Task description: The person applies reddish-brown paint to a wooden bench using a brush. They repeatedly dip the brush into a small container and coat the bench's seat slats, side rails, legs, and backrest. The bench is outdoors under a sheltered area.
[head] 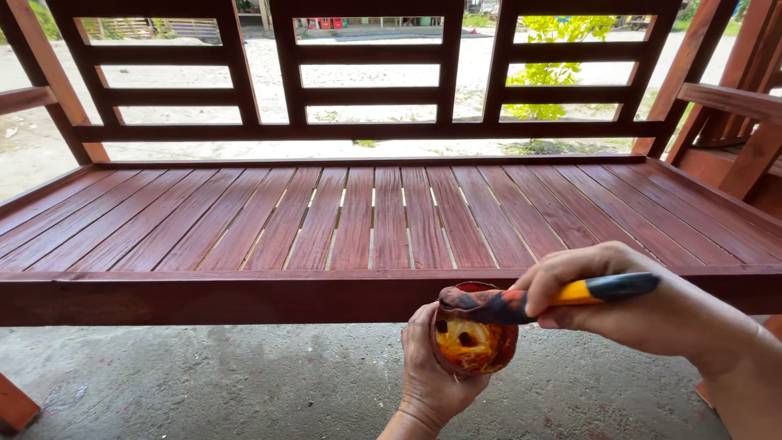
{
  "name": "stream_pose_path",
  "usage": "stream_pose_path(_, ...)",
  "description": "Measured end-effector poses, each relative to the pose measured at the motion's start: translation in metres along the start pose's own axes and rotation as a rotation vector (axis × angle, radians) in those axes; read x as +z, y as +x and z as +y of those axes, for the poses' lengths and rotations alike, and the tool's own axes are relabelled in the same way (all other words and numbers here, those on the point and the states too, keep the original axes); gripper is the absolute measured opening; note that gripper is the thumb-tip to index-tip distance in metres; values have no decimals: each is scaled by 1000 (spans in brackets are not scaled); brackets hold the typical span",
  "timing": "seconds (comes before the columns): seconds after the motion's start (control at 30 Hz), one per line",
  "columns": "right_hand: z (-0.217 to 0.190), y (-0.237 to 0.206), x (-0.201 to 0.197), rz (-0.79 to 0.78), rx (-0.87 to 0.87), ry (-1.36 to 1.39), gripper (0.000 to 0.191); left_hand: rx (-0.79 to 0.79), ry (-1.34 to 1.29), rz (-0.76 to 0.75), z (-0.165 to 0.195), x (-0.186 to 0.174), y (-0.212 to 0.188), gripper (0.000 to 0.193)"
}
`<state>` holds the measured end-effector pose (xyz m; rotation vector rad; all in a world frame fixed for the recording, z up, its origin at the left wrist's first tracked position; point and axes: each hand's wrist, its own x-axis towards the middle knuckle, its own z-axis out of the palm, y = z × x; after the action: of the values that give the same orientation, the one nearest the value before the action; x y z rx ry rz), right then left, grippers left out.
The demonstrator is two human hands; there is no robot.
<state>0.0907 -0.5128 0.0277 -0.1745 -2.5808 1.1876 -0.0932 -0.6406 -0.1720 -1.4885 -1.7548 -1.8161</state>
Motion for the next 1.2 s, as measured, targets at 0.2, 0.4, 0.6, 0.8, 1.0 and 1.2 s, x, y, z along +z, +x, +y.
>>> stream_pose_path(0.2,-68,21,20,-201,3,37,10,-4,-43,-19,-8,-23,-7,103)
stream_pose_path(0.4,-75,45,64,-223,355,-284,17,123,-96,-72,2,-22,10,111)
stream_pose_path(0.6,-56,40,77,-259,302,-409,17,94,-117,-4,12,-7,-3,108)
stream_pose_path(0.8,-30,-14,39,-111,-69,-485,16,-72,-229,-256,29,21,0,91)
stream_pose_path(1.0,43,-100,-22,20,-256,-561,9,-498,-539,-531,79,89,9,86)
stream_pose_path(1.2,178,-214,-83,566,-96,398,16,-210,-430,-494,114,176,-5,87)
